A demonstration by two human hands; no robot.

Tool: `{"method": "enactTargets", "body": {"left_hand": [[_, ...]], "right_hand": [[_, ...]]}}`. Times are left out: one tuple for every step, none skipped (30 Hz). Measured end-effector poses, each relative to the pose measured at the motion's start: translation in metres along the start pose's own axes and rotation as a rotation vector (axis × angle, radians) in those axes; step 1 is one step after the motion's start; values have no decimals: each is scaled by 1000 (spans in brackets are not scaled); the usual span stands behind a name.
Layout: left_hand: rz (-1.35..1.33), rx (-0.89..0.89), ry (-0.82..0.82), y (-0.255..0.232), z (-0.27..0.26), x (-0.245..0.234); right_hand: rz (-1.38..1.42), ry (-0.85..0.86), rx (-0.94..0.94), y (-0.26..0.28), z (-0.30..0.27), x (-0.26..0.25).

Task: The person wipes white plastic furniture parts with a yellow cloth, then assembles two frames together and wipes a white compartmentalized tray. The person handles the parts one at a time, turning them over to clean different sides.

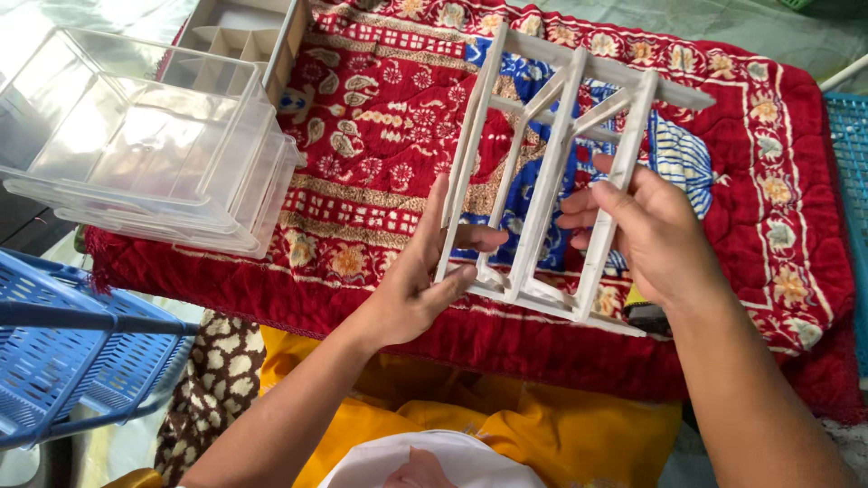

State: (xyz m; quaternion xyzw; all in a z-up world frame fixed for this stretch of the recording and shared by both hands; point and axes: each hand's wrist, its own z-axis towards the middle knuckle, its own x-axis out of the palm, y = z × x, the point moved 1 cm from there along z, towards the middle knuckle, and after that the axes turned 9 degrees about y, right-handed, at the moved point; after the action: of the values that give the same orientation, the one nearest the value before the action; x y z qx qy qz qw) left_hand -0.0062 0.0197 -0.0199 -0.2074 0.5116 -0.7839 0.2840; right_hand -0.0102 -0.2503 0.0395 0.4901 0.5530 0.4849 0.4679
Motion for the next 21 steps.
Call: {"method": "enactTargets", "body": {"left_hand": [[30,10,14,-1,0,-1],[59,18,24,-1,0,-3],[215,55,-15,-1,1,-6],[369,93,-52,1,4,-10],[524,130,-90,3,7,-14],[612,108,-113,6,9,-19],[701,86,-136,9,9,-25],[789,64,-160,13,9,-30],[784,38,-169,18,9,-33],[780,11,-180,24,10,-36],[776,-16,-192,30,10,-39],[769,-42,-198,36,9,-41],[761,-68,-204,41,8,-43],[752,-95,-210,47,6,-44],[754,-102,-206,52,5,-45],[755,-110,-201,56,4,-46],[756,-117,-196,60,3,-46],[732,-112,-197,62,3,-46],[708,-107,-197,64,3,-46],[683,-101,-197,65,3,-46],[656,-133,-190,65,3,-46]], "right_hand": [[10,2,-32,0,1,-5],[20,8,-61,1,3,-8],[-14,31,-129,1,6,-9],[-49,53,-197,2,6,-8],[-84,75,-266,2,8,-6],[-118,78,-282,0,8,-2],[-153,81,-298,-3,9,3],[-188,84,-314,-6,12,8],[-249,58,-318,-10,13,13],[-311,33,-322,-15,14,19],[-373,8,-325,-20,15,23],[-358,7,-327,-25,15,27],[-343,5,-329,-31,15,30],[-329,3,-330,-37,15,32],[-357,-18,-323,-42,15,33],[-386,-40,-316,-48,15,34],[-415,-61,-308,-53,15,35],[-453,-81,-273,-58,15,34],[-491,-101,-238,-62,16,34],[-528,-121,-203,-67,16,34],[-530,-119,-234,-71,16,34]]}}
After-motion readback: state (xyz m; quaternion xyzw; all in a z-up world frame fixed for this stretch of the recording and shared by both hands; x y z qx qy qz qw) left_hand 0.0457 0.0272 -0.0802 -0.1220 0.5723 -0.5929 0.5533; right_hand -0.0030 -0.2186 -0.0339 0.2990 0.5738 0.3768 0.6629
